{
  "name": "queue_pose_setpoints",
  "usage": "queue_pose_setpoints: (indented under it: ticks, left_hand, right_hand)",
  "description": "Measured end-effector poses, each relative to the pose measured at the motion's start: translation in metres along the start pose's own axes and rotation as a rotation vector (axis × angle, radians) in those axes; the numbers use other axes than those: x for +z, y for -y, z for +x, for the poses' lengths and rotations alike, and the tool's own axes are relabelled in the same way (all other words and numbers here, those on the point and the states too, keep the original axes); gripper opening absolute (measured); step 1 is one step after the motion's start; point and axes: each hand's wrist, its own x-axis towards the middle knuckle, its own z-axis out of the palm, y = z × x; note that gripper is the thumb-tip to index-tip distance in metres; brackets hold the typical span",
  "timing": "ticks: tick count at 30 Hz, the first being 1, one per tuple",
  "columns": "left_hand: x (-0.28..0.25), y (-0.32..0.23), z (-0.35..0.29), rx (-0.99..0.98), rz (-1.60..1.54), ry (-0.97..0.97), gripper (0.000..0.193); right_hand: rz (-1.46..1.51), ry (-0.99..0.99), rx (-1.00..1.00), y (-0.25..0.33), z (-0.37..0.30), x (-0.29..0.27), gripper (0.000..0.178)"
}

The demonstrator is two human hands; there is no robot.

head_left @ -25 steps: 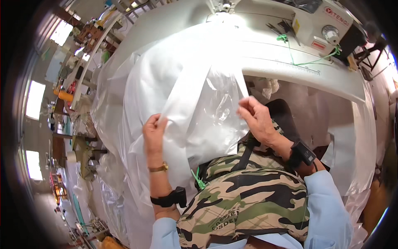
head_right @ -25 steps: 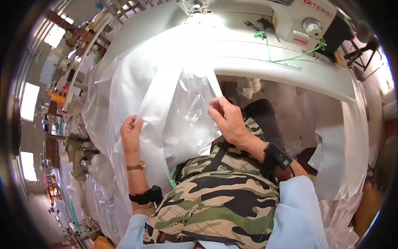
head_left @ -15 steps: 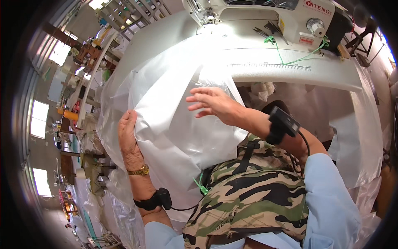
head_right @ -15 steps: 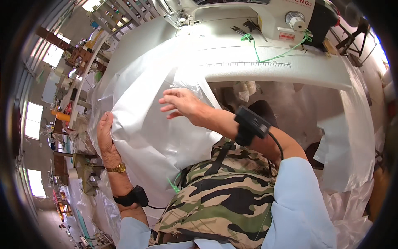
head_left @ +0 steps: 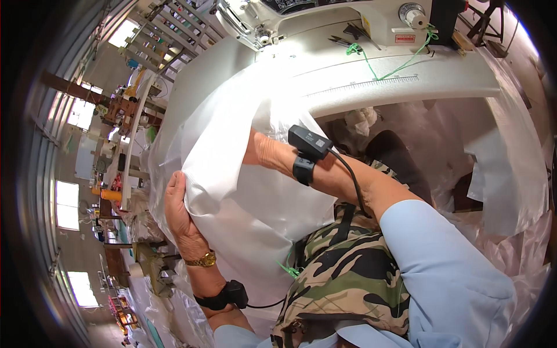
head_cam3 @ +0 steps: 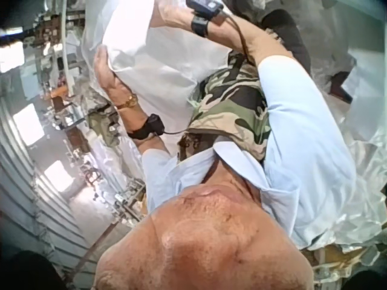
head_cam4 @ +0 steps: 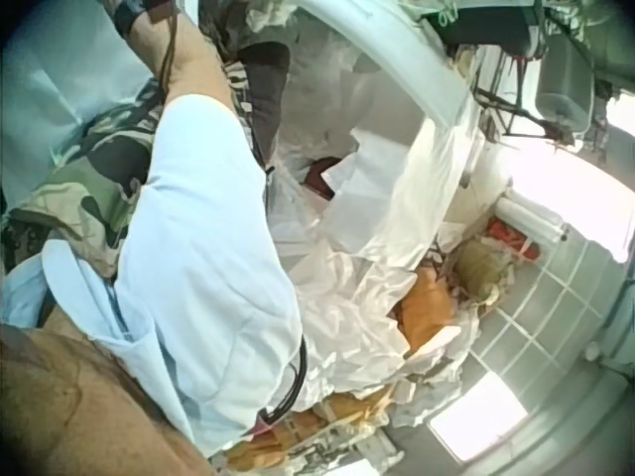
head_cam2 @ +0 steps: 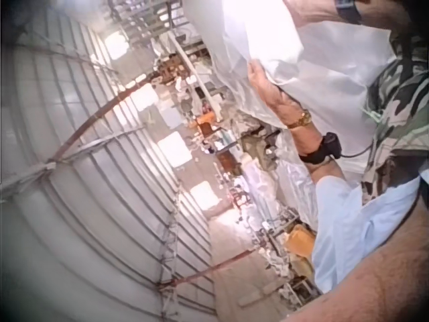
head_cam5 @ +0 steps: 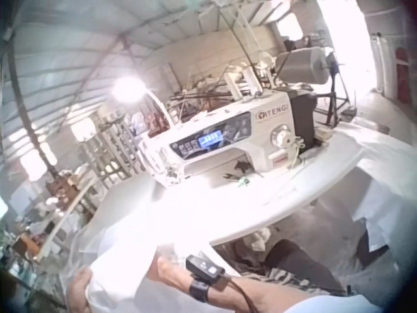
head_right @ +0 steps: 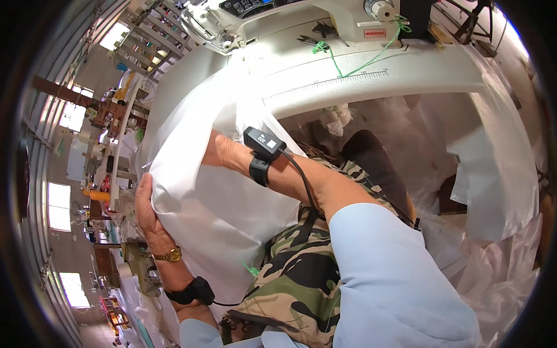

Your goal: The recorder is sewing a large white plastic sheet using an industrial sewing machine.

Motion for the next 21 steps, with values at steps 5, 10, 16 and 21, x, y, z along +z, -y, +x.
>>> queue_pose_setpoints:
  ticks: [5,10,16,21]
  left_hand:
    - [-0.052,0.006,0.011,0.223,0.34,0.0,0.02]
    - [-0.065,0.007,0.02,0.156,0.358,-0.019,0.021]
    - [-0.057,0.008,0.027,0.121,0.277,-0.065,0.021]
    - [-0.056,0.007,0.021,0.109,0.23,-0.03,0.019]
  right_hand:
    - [0.167,0.112,0.614,0.01,-0.048,0.049,0.038]
    - [-0.048,0.377,0.742,0.0,-0.065,0.038,0.042]
    - [-0.181,-0.115,0.317,-0.012,-0.048,0.042,0.047]
    - [0.036,0.009,0.351,-0.012,-0.032,0.051,0.051]
